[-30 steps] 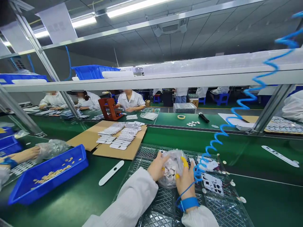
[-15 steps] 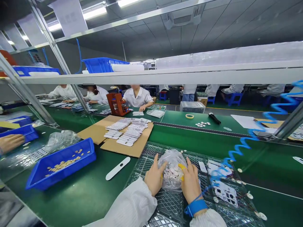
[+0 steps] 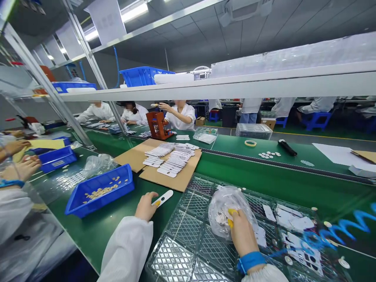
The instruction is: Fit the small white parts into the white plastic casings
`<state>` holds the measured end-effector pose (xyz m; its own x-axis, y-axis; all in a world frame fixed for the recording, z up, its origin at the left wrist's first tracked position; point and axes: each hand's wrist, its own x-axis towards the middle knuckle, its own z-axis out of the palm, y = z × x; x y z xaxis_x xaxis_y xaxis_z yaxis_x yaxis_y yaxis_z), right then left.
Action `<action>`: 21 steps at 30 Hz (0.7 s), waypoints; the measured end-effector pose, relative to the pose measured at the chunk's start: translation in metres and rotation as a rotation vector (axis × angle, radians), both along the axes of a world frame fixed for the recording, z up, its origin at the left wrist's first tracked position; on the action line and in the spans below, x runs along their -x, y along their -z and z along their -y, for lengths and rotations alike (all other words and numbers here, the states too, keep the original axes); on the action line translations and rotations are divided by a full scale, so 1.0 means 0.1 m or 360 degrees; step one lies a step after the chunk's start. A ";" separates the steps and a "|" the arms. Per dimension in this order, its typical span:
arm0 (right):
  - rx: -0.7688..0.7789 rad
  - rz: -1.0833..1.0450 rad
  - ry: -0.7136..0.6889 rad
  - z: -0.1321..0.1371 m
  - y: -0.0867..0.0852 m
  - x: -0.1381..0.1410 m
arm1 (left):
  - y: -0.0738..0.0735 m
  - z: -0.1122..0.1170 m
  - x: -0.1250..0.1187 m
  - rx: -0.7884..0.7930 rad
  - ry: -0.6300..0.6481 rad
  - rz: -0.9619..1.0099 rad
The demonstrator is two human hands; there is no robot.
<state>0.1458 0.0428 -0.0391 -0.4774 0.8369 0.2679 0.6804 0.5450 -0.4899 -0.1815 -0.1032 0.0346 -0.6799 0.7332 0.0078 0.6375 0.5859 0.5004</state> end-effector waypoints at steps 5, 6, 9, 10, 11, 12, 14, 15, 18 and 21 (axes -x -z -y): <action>0.0068 0.0029 0.0004 0.01 0.03 0.01 | 0.13 0.07 0.05 -0.0063 0.0040 0.0223; 0.0079 0.0017 -0.0011 0.00 0.03 0.01 | 0.11 0.05 0.03 -0.0102 0.0037 0.0285; 0.0134 -0.0044 -0.0089 -0.03 0.01 0.00 | -0.02 -0.05 -0.10 -0.0261 0.0095 0.0571; 0.0157 -0.0069 -0.0115 -0.05 0.00 0.00 | -0.08 -0.10 -0.18 -0.0330 0.0164 0.0707; 0.0179 -0.0095 -0.0133 -0.06 -0.02 -0.01 | -0.16 -0.15 -0.29 -0.0405 0.0258 0.0858; 0.0197 -0.0122 -0.0139 -0.07 -0.03 -0.01 | -0.22 -0.21 -0.43 -0.0483 0.0369 0.1017; 0.0223 -0.0183 -0.0118 -0.07 -0.06 0.00 | -0.33 -0.35 -0.79 -0.0609 0.0599 0.1329; 0.0235 -0.0217 -0.0104 -0.07 -0.08 0.00 | -0.36 -0.43 -0.99 -0.0648 0.0696 0.1469; 0.0291 -0.0332 -0.0100 -0.03 -0.12 0.04 | -0.30 -0.66 -1.54 -0.0676 0.0876 0.1805; 0.0355 -0.0500 -0.0095 0.01 -0.16 0.04 | -0.12 -0.84 -1.85 -0.0740 0.0872 0.1973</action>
<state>0.1420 0.0422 -0.0226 -0.4505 0.8643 0.2236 0.4486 0.4357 -0.7803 0.0036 -0.0196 0.0461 -0.0623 0.9961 -0.0629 -0.2570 0.0449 0.9654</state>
